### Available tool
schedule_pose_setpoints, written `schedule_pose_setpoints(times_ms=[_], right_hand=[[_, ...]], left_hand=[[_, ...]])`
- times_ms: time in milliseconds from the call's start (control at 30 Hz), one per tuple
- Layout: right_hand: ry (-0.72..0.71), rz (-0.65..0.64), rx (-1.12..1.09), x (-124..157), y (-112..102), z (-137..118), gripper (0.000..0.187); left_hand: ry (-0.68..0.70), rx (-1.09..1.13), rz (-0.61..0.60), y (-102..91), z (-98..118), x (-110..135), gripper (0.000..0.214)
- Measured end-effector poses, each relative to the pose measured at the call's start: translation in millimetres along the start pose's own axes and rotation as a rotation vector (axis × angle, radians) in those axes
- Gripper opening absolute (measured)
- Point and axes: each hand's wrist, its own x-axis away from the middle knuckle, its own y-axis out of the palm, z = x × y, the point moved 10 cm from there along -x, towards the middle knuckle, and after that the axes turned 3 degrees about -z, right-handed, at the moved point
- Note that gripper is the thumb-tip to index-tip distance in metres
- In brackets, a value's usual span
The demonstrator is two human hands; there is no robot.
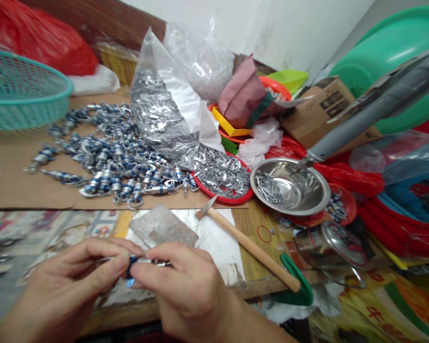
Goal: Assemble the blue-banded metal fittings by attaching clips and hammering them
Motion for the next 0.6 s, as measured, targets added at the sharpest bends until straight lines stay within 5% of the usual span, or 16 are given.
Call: schedule_pose_setpoints(times_ms=[100,233,367,500,600], right_hand=[[0.126,0.041,-0.128,-1,-2,10,0.018],[0.276,0.095,-0.189,2,-3,19,0.013],[0.31,-0.059,-0.194,-1,2,33,0.012],[0.534,-0.048,0.5,-12,-51,107,0.021],[0.672,-0.146,0.681,-20,-73,167,0.022]], left_hand=[[-0.081,0.087,0.153,-6.8,-14,9,0.018],[-0.125,0.259,0.153,3.1,-25,19,0.061],[-0.121,0.216,0.123,3.8,-31,17,0.066],[-0.169,0.187,0.045,9.3,-38,12,0.07],[-0.157,0.169,0.037,11.4,-37,11,0.068]])
